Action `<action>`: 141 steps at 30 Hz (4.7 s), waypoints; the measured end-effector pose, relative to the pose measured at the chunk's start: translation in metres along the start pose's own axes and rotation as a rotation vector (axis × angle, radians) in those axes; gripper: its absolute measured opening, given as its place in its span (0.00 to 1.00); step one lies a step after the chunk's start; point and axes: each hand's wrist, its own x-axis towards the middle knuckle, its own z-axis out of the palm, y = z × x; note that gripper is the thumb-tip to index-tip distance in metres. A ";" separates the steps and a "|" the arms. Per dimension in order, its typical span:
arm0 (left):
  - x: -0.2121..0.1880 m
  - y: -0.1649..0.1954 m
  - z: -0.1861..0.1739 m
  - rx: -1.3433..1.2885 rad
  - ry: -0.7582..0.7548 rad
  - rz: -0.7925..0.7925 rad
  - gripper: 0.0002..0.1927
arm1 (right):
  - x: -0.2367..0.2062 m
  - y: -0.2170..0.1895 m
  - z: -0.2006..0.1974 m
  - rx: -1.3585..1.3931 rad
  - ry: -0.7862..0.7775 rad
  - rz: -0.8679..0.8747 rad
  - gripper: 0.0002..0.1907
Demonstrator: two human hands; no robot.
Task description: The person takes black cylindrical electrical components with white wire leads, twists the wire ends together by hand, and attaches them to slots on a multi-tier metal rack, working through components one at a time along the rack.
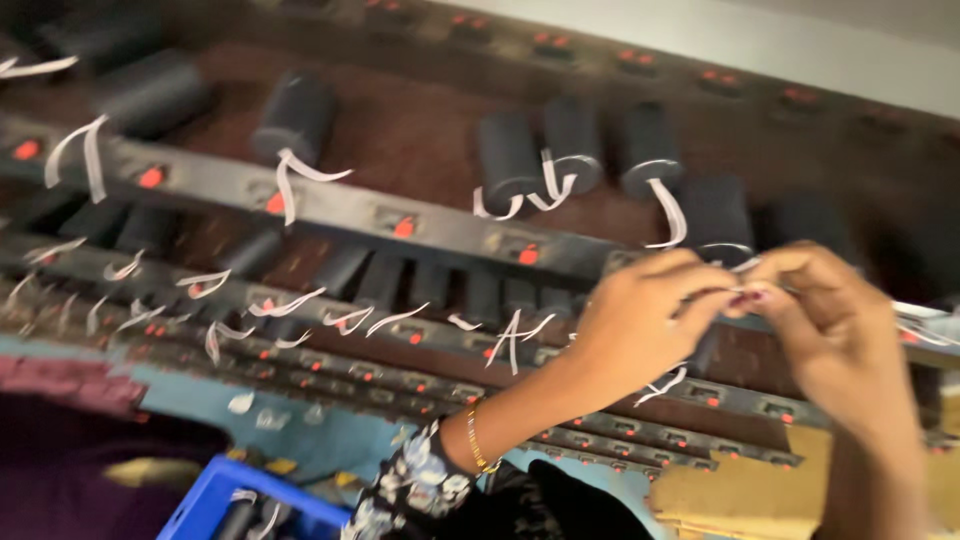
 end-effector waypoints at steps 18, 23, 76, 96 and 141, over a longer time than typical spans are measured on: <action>-0.028 -0.005 -0.018 -0.456 0.148 -0.437 0.10 | 0.015 0.003 0.035 0.212 0.056 0.092 0.07; -0.040 -0.030 -0.005 -0.629 -0.067 -0.566 0.21 | 0.017 -0.003 0.039 0.006 0.024 -0.011 0.05; -0.046 -0.065 0.004 -0.765 -0.059 -0.574 0.31 | 0.040 -0.040 0.062 -0.524 -0.018 -0.123 0.08; -0.041 -0.058 -0.008 -0.785 -0.077 -0.557 0.28 | 0.041 -0.052 0.068 -0.584 -0.052 -0.102 0.08; 0.028 -0.019 -0.157 0.371 0.175 0.043 0.14 | 0.118 -0.087 0.077 0.107 -0.587 -0.058 0.04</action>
